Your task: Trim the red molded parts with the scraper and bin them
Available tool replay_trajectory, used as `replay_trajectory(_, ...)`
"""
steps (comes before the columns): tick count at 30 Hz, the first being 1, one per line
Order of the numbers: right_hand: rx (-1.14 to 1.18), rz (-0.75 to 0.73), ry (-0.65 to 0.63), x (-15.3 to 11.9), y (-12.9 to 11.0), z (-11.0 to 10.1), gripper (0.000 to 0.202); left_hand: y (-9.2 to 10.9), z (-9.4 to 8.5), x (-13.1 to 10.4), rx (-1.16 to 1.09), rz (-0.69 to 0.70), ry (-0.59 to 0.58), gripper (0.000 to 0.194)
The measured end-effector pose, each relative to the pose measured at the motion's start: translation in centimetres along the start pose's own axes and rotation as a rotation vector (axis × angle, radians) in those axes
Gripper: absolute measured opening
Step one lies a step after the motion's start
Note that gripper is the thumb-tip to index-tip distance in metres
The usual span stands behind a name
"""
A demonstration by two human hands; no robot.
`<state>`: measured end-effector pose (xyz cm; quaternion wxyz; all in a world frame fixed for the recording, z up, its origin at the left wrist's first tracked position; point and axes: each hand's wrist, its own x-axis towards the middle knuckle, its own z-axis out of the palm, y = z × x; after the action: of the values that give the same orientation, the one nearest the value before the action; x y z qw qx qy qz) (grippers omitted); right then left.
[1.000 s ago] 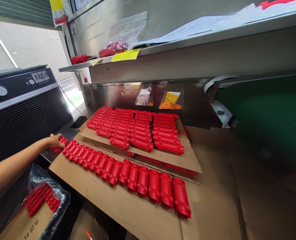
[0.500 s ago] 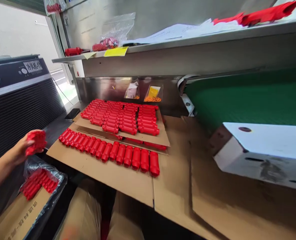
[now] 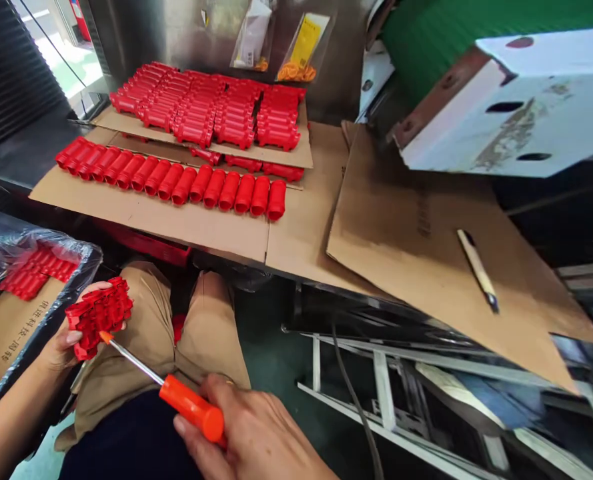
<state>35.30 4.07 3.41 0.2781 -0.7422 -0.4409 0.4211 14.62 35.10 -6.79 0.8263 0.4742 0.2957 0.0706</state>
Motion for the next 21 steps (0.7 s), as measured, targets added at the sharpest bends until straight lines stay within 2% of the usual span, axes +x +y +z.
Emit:
replay_trajectory(6, -0.063, 0.093, -0.077, 1.4, -0.7, 0.7, 0.019, -0.3, 0.9, -1.3, 0.033, 0.020, -0.013, 0.109)
replay_trajectory(14, -0.177, 0.248, -0.160, 3.5, -1.1, -0.3, 0.026, 0.3, -0.6, -3.5, -0.016, 0.004, -0.059, 0.117)
replay_trajectory(17, -0.194, 0.270, -0.167, 4.6, -1.5, -1.0, 0.025, 0.7, -0.6, -3.8, -0.069, 0.025, -0.130, 0.108)
replay_trajectory(21, -0.196, 0.266, -0.171, 5.8, -1.9, -1.7, 0.026, 1.5, 0.7, -3.4, -0.154, 0.059, -0.171, 0.100)
